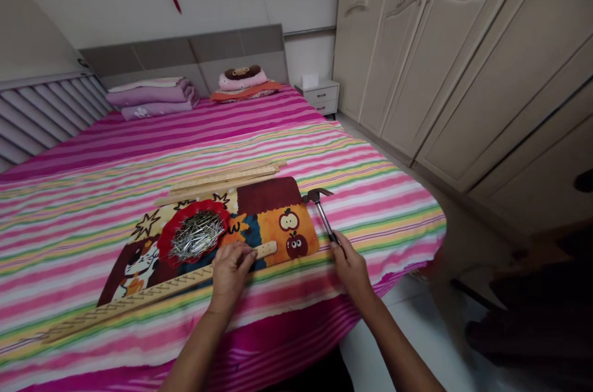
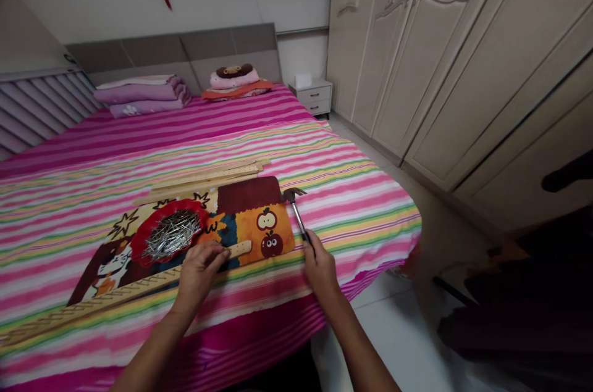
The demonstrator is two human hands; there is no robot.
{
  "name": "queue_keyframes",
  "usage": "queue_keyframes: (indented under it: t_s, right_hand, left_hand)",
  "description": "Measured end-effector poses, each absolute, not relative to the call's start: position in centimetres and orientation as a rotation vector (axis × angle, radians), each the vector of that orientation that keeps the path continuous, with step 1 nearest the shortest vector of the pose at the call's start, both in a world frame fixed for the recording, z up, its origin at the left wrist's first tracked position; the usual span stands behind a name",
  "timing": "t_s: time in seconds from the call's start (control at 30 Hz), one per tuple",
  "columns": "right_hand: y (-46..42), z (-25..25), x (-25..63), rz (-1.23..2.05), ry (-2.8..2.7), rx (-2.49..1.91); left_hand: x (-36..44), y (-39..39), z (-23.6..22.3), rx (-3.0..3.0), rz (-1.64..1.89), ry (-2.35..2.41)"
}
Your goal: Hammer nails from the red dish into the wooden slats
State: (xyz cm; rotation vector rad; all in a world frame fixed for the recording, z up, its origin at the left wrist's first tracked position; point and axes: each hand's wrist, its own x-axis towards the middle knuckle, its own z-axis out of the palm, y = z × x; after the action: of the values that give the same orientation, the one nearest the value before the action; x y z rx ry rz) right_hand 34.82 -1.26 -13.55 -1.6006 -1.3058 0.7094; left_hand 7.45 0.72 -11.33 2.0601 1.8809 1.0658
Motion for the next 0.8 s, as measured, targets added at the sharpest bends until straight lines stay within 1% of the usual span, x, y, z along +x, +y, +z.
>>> queue_keyframes:
  t_s: [0.17, 0.27, 0.57, 0.67, 0.8]
  right_hand:
    - [-5.3, -10.1, 33.2, 0.820, -1.608, -1.396]
    - [-6.3, -8.4, 32.5, 0.809, -1.861, -1.306]
    - [-6.1, -5.5, 31.7, 0.613, -2.209, -1.497]
    - [-5.5, -5.5, 31.9, 0.594, -2.134, -1.473]
    - [-3.2, -7.2, 32.7, 0.603, -1.824, -1.470]
  left_hand:
    - [7.8, 0.6, -11.0, 2.056, 1.007, 1.903]
    - [8.0, 0.5, -10.9, 2.054, 0.979, 1.933]
    - [8.0, 0.8, -11.2, 2.089, 0.974, 1.954]
    - [7.9, 0.8, -11.4, 2.087, 1.001, 1.920]
    - [7.9, 0.8, -11.3, 2.068, 0.993, 1.909]
